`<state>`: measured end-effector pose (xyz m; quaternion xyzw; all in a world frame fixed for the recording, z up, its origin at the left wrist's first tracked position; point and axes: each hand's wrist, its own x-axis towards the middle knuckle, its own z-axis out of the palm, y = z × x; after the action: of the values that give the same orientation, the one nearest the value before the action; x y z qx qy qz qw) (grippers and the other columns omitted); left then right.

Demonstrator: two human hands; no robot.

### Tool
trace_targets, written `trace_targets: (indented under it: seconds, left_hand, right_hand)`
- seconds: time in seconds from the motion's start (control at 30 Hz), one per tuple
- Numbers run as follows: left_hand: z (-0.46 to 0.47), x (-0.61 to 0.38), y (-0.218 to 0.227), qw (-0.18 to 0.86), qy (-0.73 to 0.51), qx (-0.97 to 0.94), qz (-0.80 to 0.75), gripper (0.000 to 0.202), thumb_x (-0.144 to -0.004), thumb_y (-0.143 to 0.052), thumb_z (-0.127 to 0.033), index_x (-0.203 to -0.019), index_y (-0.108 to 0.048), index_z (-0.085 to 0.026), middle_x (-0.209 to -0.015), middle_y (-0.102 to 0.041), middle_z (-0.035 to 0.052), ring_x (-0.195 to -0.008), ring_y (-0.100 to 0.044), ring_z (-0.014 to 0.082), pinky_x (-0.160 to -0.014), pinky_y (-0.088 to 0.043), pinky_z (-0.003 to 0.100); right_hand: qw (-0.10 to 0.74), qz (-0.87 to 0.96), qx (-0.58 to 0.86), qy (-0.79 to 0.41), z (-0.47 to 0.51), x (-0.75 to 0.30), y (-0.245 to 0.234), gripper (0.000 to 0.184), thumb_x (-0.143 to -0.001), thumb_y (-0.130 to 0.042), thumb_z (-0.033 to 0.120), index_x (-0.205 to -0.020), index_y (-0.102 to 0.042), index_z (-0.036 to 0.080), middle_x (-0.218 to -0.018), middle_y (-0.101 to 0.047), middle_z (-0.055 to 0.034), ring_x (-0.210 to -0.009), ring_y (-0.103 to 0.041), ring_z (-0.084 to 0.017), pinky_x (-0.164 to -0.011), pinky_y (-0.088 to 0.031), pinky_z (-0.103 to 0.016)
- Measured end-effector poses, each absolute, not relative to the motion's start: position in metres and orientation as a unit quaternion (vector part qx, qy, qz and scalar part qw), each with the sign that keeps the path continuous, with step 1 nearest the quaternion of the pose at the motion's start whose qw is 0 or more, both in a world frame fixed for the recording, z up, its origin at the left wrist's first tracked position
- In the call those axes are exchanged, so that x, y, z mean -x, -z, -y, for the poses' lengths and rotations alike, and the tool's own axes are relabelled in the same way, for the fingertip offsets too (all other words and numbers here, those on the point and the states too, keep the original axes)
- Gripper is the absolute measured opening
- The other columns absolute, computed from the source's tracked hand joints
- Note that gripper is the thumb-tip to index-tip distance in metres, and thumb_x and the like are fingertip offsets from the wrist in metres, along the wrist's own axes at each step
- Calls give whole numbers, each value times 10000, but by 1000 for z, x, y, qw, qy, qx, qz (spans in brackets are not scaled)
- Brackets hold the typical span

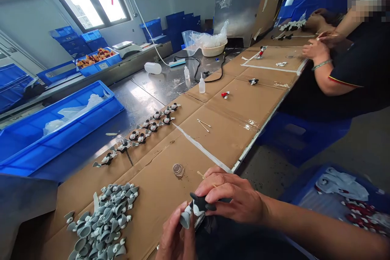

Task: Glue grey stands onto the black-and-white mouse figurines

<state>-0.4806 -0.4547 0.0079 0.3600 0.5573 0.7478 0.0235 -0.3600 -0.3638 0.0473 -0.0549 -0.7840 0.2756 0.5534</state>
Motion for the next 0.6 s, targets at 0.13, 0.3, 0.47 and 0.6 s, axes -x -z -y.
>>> trace_targets:
  seconds: [0.13,0.3,0.47,0.6]
  left_hand:
    - [457,481,-8,17,-734,-363,-575,181,-764,-774,-260,-934,-715,-244,-829,-759,-31,-709,-704,99,-712,-569,165]
    - [455,486,-9,38,-748,-358,-558,204,-773,-770,-308,-955,-700,-249,-822,-758,-21,-707,-706,101,-705,-575,166]
    - [450,485,-19,31,-756,-344,-555,243,-760,-779,-269,-989,-699,-254,-832,-756,-31,-702,-709,100,-706,-582,163]
    - [452,493,-25,36,-761,-331,-556,242,-739,-796,-291,-963,-711,-254,-822,-762,-30,-704,-715,111,-718,-585,174]
  right_hand:
    - [548,784,60,-286,364,361,-50,91,-960,-589,148,-1049,-573,137,-996,-723,-108,-949,-696,-128,-971,-491,-316]
    - [532,791,82,-290,362,365,-51,172,-940,-639,207,-1089,-557,180,-1013,-729,-76,-977,-697,-116,-1006,-480,-284]
    - [541,789,74,-283,359,372,-54,220,-937,-643,215,-1132,-542,205,-1028,-727,-61,-1003,-691,-111,-1009,-485,-263]
    - [540,787,91,-283,355,368,-51,356,-930,-639,369,-1229,-522,217,-1122,-701,-82,-1095,-656,-150,-1059,-460,-308]
